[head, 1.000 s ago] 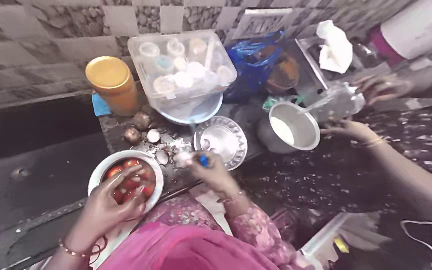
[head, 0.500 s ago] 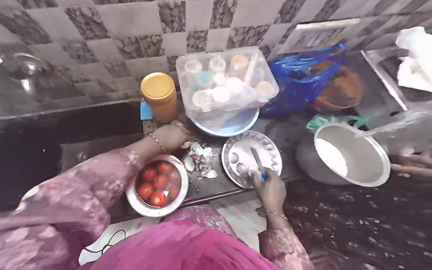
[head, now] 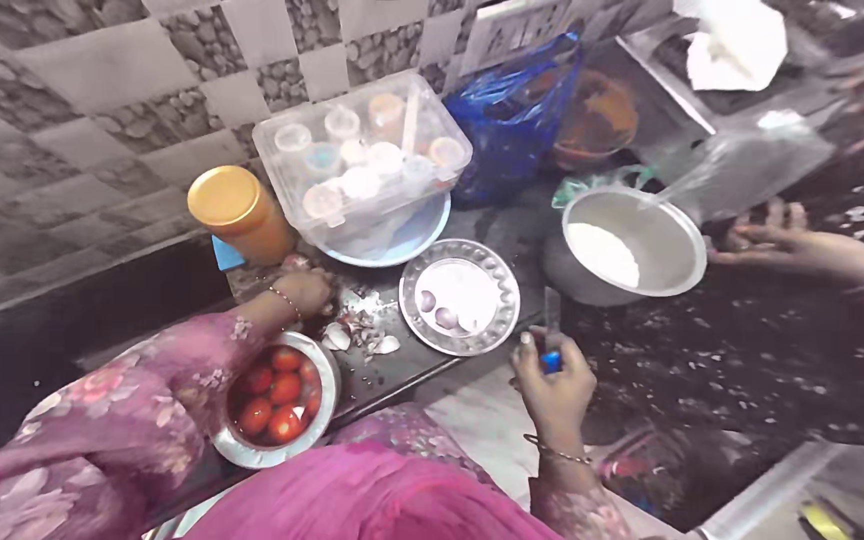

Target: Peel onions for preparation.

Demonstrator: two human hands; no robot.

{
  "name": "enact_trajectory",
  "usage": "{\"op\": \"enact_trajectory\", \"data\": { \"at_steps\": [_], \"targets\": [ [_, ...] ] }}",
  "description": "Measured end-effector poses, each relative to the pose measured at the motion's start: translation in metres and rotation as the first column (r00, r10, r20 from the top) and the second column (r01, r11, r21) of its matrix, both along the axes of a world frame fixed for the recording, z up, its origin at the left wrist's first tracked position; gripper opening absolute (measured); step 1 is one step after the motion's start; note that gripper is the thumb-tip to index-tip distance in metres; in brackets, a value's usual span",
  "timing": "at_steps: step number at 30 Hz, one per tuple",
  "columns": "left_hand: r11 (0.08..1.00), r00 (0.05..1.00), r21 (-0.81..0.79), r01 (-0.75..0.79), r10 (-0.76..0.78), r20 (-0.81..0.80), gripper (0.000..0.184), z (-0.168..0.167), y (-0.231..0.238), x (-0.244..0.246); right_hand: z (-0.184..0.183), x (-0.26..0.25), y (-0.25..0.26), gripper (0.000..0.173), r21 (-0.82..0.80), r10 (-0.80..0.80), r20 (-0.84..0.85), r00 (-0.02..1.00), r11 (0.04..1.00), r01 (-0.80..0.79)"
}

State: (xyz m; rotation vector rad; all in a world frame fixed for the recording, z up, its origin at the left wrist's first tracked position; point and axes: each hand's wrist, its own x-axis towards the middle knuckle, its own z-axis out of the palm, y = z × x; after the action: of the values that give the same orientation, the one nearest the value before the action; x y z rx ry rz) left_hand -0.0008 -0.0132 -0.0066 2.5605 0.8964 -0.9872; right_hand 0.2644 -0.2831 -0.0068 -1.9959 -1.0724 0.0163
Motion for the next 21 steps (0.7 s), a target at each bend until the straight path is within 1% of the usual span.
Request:
{"op": "enact_trajectory", "data": {
  "at_steps": [3, 5, 6, 7, 8, 9, 10, 11, 12, 13, 14, 15, 16, 17, 19, 21],
  "targets": [
    [0.996, 0.991, 0.08, 0.049, -0.059, 0.124, 0.022, -0.006, 0.002, -0.007, -0.001, -0.006, 0.0, 0.032, 0.017, 0.01, -0.025, 1.0, 1.0, -0.009],
    [0.992, 0.968, 0.125, -0.002, -0.029, 0.25, 0.022, 0.012, -0.003, -0.013, 0.001, -0.012, 0.002, 0.031, 0.028, 0.046, -0.058, 0.997, 0.999, -0.044],
    [0.988, 0.934, 0.146, -0.051, -0.004, 0.356, 0.021, 0.022, -0.005, -0.018, 0.003, -0.015, 0.003, 0.031, 0.04, 0.076, -0.076, 0.994, 0.997, -0.073],
    [0.983, 0.875, 0.143, -0.115, 0.032, 0.483, 0.023, 0.033, -0.009, -0.025, 0.005, -0.019, 0.006, 0.03, 0.054, 0.113, -0.093, 0.989, 0.993, -0.109],
    [0.977, 0.776, 0.111, -0.18, 0.072, 0.627, 0.026, 0.044, -0.014, -0.033, 0.008, -0.024, 0.009, 0.028, 0.071, 0.159, -0.115, 0.98, 0.986, -0.152],
    [0.971, 0.64, 0.056, -0.233, 0.109, 0.761, 0.028, 0.053, -0.021, -0.041, 0.012, -0.03, 0.014, 0.027, 0.097, 0.217, -0.148, 0.965, 0.974, -0.204],
    [0.957, 0.504, -0.042, -0.288, 0.189, 0.843, 0.031, 0.061, -0.032, -0.047, 0.017, -0.037, 0.019, 0.025, 0.132, 0.286, -0.191, 0.939, 0.955, -0.264],
    [0.928, 0.394, -0.179, -0.327, 0.306, 0.866, 0.036, 0.067, -0.045, -0.052, 0.021, -0.044, 0.024, 0.023, 0.171, 0.364, -0.236, 0.901, 0.928, -0.331],
    [0.872, 0.306, -0.349, -0.342, 0.455, 0.836, 0.043, 0.073, -0.059, -0.056, 0.027, -0.051, 0.03, 0.021, 0.214, 0.449, -0.274, 0.85, 0.89, -0.402],
    [0.794, 0.209, -0.518, -0.319, 0.592, 0.778, 0.051, 0.078, -0.075, -0.059, 0.033, -0.06, 0.036, 0.019, 0.247, 0.526, -0.308, 0.793, 0.849, -0.467],
    [0.725, 0.131, -0.63, -0.277, 0.678, 0.723, 0.055, 0.079, -0.091, -0.06, 0.04, -0.068, 0.041, 0.02, 0.267, 0.594, -0.339, 0.729, 0.804, -0.531],
    [0.674, 0.092, -0.701, -0.233, 0.733, 0.674, 0.052, 0.079, -0.106, -0.061, 0.046, -0.076, 0.046, 0.022, 0.277, 0.655, -0.359, 0.664, 0.755, -0.595],
    [0.622, 0.071, -0.754, -0.209, 0.779, 0.623, 0.049, 0.077, -0.119, -0.061, 0.05, -0.083, 0.051, 0.025, 0.274, 0.705, -0.362, 0.61, 0.706, -0.653],
    [0.599, 0.058, -0.777, -0.194, 0.798, 0.6, 0.047, 0.075, -0.13, -0.062, 0.053, -0.089, 0.055, 0.028, 0.258, 0.744, -0.346, 0.571, 0.661, -0.705],
    [0.636, 0.039, -0.742, -0.214, 0.764, 0.644, 0.043, 0.072, -0.145, -0.062, 0.058, -0.098, 0.061, 0.033, 0.201, 0.796, -0.3, 0.525, 0.591, -0.781],
    [0.701, 0.051, -0.643, -0.307, 0.687, 0.724, 0.044, 0.069, -0.154, -0.062, 0.059, -0.103, 0.064, 0.035, 0.136, 0.815, -0.276, 0.51, 0.558, -0.818]
  ]
}}
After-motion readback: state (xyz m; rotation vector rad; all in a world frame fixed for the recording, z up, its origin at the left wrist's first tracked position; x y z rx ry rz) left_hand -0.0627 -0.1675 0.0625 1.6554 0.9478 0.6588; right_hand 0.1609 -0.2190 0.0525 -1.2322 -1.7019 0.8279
